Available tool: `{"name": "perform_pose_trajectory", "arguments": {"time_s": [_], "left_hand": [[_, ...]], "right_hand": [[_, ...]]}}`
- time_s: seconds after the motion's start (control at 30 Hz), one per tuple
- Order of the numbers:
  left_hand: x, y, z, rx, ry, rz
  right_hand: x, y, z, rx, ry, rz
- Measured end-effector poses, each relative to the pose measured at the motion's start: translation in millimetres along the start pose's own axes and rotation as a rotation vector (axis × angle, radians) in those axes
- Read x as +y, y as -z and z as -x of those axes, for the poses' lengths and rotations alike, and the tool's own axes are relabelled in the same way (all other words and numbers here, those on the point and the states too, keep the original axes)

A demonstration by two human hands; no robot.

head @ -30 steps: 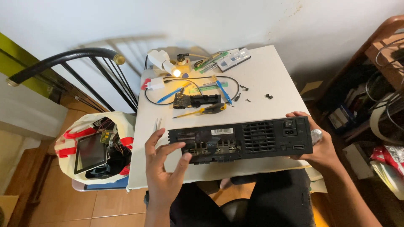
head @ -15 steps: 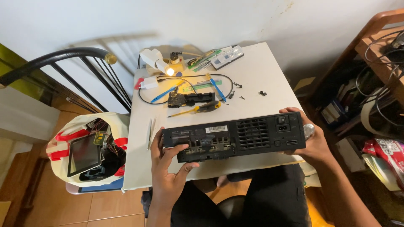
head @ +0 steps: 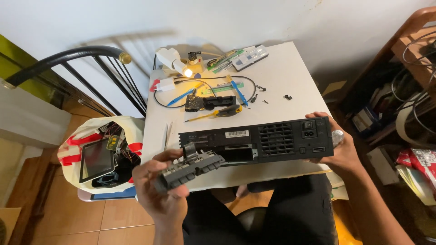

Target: Reassembling a game console by attaching the outer casing and securing it with screws using a screwdriver.

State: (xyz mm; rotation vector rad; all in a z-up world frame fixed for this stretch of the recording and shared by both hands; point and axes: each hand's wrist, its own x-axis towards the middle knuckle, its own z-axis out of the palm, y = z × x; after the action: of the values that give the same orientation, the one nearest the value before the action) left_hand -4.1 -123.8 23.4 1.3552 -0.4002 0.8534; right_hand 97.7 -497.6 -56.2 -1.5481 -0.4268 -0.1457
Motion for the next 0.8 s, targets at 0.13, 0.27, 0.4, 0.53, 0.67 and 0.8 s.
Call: {"name": "perform_pose_trajectory", "arguments": {"time_s": [0.13,0.27,0.4,0.53,0.67,0.8], "left_hand": [[13.8,-21.1,11.2,-0.077,-0.38,-0.477],[4.6,-26.0,38.3,-0.255,-0.49,-0.718],[-3.9,-37.3,30.8,-0.255,-0.622,-0.905],[11.0,-12.8,5.0,-0.055,-0.443,-0.716],[6.4,26.0,-8.2,0.246,0.324,-0.396],[-43.1,46.0,-5.2,-0.235,0.924,-0.65]], "right_hand": [[4.9,4.0,-0.6,-0.01,0.015,0.028],[2.3,1.7,-0.9,-0.021,0.04,0.053],[-1.6,2.7,-1.0,-0.034,0.081,0.135],[-21.7,2.8,-9.1,-0.082,0.155,0.225],[-9.4,8.5,-22.8,-0.158,0.31,0.294],[9.2,7.0,-30.4,-0.107,0.365,0.197]]}}
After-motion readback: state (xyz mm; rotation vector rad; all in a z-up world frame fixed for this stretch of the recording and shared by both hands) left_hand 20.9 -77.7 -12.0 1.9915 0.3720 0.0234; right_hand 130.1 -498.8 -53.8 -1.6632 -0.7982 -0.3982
